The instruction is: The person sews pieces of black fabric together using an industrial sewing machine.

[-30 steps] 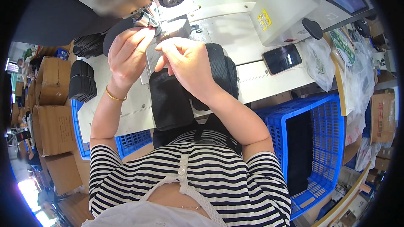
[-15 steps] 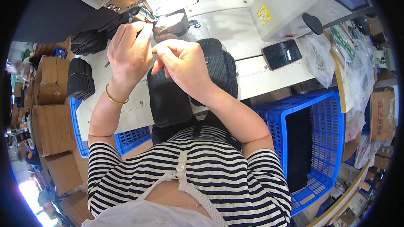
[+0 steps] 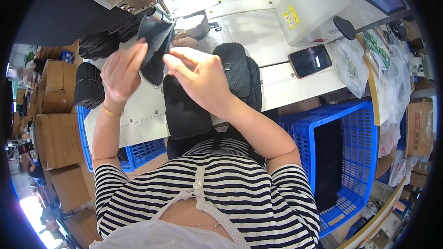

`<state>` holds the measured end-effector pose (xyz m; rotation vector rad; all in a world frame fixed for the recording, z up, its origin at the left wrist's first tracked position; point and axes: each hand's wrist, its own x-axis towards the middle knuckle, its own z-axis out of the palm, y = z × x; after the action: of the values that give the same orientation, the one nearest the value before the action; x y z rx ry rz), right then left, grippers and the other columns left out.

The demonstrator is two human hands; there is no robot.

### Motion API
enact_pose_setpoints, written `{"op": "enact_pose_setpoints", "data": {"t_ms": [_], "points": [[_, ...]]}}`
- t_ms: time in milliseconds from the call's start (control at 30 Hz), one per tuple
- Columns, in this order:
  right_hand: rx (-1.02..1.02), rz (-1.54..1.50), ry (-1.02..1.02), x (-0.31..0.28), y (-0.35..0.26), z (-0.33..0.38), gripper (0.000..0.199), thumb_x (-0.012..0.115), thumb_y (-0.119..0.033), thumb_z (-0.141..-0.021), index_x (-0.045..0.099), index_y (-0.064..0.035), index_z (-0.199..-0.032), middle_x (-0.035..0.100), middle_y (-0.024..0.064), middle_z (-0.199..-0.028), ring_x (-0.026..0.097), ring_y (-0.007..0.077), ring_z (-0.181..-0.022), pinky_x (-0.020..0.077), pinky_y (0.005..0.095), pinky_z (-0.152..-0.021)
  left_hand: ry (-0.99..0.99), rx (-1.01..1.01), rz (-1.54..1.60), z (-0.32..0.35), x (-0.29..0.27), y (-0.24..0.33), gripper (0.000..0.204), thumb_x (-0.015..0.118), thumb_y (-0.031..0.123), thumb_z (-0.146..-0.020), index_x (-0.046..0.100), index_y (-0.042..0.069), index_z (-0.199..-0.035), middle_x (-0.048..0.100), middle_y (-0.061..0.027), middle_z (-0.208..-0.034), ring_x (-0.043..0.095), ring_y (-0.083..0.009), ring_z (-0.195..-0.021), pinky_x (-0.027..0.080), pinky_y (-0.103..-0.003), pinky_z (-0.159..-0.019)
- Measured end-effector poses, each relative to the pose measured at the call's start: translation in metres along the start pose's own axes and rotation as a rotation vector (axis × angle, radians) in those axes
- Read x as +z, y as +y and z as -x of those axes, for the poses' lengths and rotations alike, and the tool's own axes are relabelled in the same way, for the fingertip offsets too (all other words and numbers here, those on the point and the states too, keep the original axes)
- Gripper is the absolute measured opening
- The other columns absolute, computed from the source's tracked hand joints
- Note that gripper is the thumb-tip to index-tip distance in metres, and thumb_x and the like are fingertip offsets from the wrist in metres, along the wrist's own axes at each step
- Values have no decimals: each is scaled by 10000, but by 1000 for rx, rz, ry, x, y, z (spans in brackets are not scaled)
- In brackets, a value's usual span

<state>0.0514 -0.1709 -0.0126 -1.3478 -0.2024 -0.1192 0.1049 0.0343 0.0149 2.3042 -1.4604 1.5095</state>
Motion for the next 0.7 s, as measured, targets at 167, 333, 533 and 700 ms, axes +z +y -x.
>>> {"op": "enact_pose_setpoints", "data": {"t_ms": [167, 333, 533, 700], "points": [[-16, 59, -94, 6, 6, 4, 153, 574, -106, -958, 648, 27, -941, 581, 48, -646, 525, 61, -595, 440, 267, -541, -175, -216, 166, -38, -20, 38, 389, 692, 52, -674, 728, 41, -1061, 627, -21, -866, 566, -150, -647, 452, -273, -527], [-28, 106, -86, 3, -1, 7, 155, 568, -103, -957, 644, 29, -926, 568, 53, -634, 496, 60, -574, 421, 272, -527, -186, -214, 145, -42, -20, 43, 401, 691, 65, -661, 731, 48, -1060, 605, -19, -858, 539, -142, -648, 428, -268, -510], [-37, 98, -43, -5, -8, 13, 172, 571, -94, -961, 682, 16, -1031, 564, 14, -635, 484, 40, -577, 396, 248, -506, -122, -101, 31, -44, -21, 60, 452, 659, 61, -567, 717, -24, -1008, 664, -72, -973, 555, -140, -702, 434, -246, -527], [-29, -18, -30, -5, -4, 7, 173, 561, -96, -970, 683, 25, -988, 585, 20, -672, 526, 37, -591, 452, 236, -523, -104, -194, -4, -53, -8, 61, 403, 670, 79, -582, 712, -11, -973, 656, -48, -952, 557, -142, -728, 441, -251, -560]]}}
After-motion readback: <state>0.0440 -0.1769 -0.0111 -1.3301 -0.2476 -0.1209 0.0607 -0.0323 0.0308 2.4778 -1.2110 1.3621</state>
